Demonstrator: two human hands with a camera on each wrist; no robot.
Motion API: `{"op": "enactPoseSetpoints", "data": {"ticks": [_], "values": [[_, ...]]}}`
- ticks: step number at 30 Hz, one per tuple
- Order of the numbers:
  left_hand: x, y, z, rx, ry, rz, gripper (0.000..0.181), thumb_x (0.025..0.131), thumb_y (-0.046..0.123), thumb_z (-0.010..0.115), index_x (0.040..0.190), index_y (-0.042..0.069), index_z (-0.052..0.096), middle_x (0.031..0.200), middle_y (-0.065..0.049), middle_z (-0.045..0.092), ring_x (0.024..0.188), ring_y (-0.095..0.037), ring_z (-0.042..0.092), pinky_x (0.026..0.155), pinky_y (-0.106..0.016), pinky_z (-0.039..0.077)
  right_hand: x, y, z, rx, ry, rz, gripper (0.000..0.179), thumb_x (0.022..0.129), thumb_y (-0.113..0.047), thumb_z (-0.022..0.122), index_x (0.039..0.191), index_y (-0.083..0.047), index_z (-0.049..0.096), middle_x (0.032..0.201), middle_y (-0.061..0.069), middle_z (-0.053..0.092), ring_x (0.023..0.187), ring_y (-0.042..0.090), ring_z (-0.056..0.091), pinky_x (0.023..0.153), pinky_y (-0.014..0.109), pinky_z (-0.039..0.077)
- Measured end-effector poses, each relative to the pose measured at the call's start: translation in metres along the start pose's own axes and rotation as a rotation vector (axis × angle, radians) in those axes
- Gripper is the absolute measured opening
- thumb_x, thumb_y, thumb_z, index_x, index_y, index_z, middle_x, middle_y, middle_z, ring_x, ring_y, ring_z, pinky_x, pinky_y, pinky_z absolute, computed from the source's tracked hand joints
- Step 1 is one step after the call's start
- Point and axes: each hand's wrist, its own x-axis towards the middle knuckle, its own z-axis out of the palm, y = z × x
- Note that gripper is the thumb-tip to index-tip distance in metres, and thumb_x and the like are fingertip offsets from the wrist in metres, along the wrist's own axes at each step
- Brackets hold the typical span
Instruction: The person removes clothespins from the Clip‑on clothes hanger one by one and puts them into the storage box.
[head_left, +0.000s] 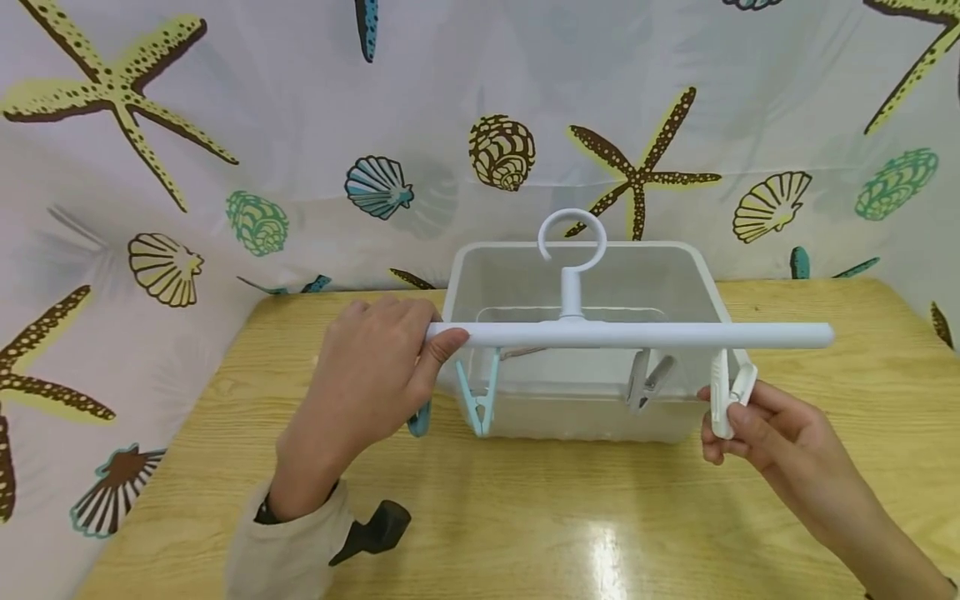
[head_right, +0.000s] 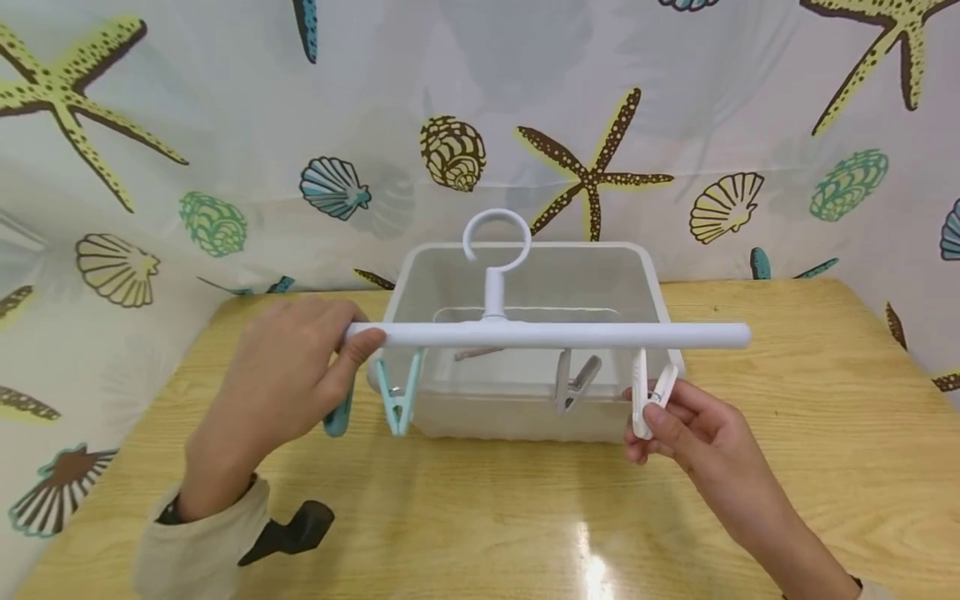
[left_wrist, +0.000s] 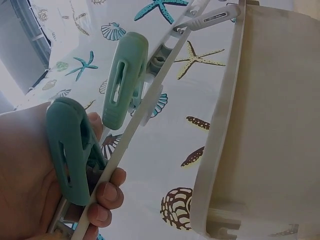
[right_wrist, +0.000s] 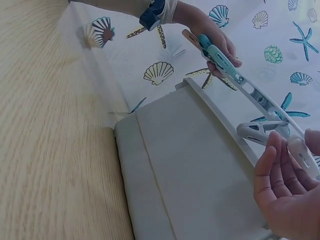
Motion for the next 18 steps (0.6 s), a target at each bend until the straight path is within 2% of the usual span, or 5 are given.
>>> {"op": "enactPoseSetpoints", "data": {"ticks": [6,11,15,18], "values": [[0.0012,0.0011,0.0016,0.005,0.015,0.019,0.034,0.097,0.035,0.057,0.077,0.007,0.056,0.060,0.002,0.042,0.061,-0.019,0.047,0.061,-0.036,0.039,0.0019,-0.0009,0.0018,0.045,-0.005,-0.020,0.036,0.103,0.006,0.019,0.121,0.009,0.051,0.098,0.010,0.062,0.085,0.020,0.061,0.075,0.030,0.051],[0.0017,0.0022,0.0021,0.008,0.027,0.024,0.034,0.097,0.034,0.057,0.076,0.008,0.056,0.060,0.002,0.042,0.060,-0.019,0.046,0.061,-0.035,0.038,0.0072,-0.0045,0.0034,0.160,-0.022,-0.045,0.037,0.103,0.006,0.015,0.118,0.010,0.049,0.100,0.013,0.063,0.088,0.021,0.064,0.076,0.030,0.052],[0.0013,0.0028,0.0026,0.006,0.030,0.025,0.034,0.097,0.034,0.057,0.076,0.008,0.055,0.061,0.001,0.043,0.062,-0.019,0.047,0.062,-0.036,0.039,0.0100,-0.0070,0.0044,0.258,-0.028,-0.031,0.038,0.104,0.005,0.015,0.115,0.012,0.050,0.100,0.015,0.066,0.088,0.021,0.066,0.075,0.031,0.052],[0.0005,0.0034,0.0034,0.006,0.029,0.025,0.033,0.097,0.034,0.057,0.076,0.008,0.055,0.061,0.001,0.043,0.062,-0.019,0.047,0.062,-0.036,0.039,0.0087,-0.0084,0.0044,0.266,-0.019,-0.022,0.039,0.104,0.005,0.016,0.117,0.013,0.052,0.097,0.015,0.066,0.085,0.020,0.066,0.074,0.031,0.052]]}}
